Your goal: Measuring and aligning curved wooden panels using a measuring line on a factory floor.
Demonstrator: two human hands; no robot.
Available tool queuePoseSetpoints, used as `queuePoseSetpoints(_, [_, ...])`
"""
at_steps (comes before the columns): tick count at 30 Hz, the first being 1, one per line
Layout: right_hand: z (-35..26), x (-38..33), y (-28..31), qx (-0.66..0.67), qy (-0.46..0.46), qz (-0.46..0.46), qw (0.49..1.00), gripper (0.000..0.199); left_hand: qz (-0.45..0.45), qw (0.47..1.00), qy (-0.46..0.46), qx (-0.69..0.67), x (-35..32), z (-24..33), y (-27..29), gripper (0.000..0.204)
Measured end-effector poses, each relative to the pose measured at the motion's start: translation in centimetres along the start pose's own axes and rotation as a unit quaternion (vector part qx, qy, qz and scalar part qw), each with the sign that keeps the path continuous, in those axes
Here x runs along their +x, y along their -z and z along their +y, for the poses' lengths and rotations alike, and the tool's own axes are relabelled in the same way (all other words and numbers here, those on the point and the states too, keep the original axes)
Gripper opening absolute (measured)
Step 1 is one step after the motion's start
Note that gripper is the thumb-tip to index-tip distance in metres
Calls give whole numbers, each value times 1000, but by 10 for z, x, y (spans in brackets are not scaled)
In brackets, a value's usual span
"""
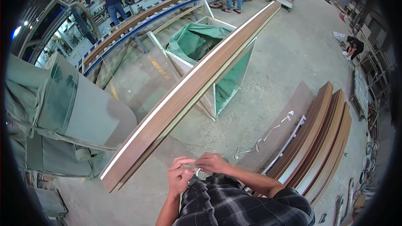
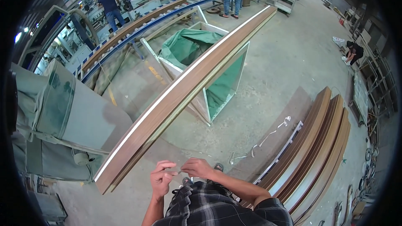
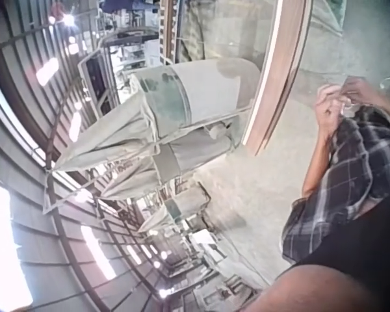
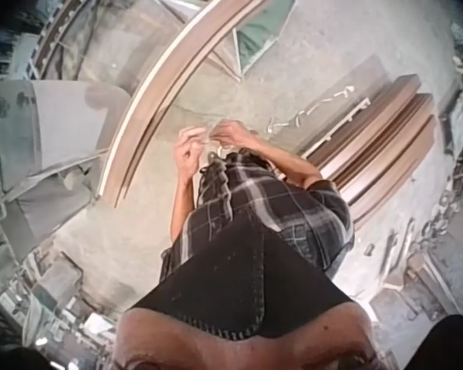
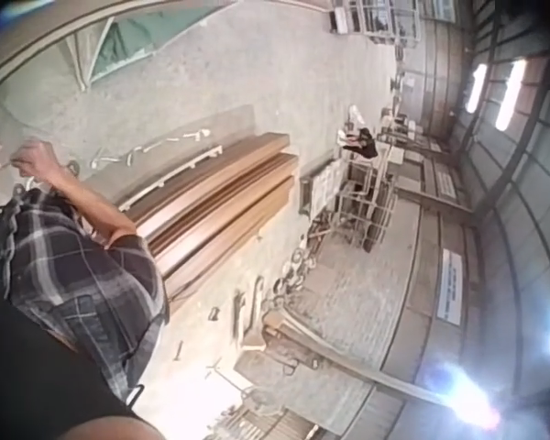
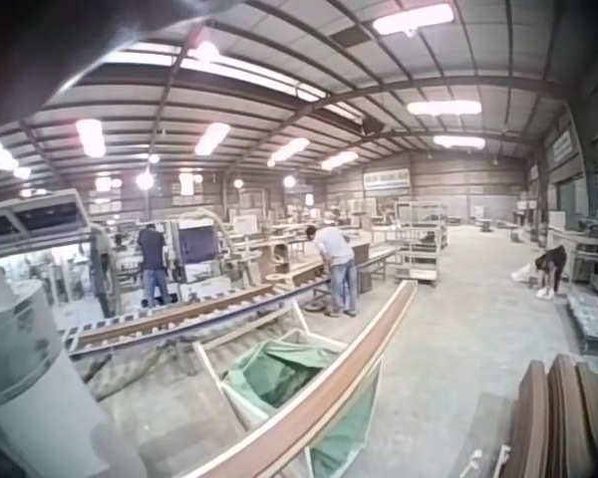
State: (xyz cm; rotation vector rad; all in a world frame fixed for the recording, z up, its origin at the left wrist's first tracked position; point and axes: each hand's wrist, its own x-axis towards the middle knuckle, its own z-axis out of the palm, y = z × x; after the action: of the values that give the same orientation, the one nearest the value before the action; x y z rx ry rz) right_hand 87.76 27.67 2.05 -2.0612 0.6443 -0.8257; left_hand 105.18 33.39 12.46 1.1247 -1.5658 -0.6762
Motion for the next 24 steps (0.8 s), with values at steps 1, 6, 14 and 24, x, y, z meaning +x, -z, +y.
queuePoseSetpoints(1, [-3,3,-2,-2,4,-6,1000,16,2,1000,-6,-13,-1,0,0,20])
queuePoseSetpoints(6, [-13,8,-15,34,2,-40,999,14,-5,986,106,-131,-11,9,2,19])
queuePoseSetpoints(14, [-8,11,-33,-13,16,-16,1000,15,88,988,54,116,-34,5,29,15])
queuePoseSetpoints(24, [-16,25,-51,156,-144,-137,968,19,206,920,102,318,-111,-36,108,3])
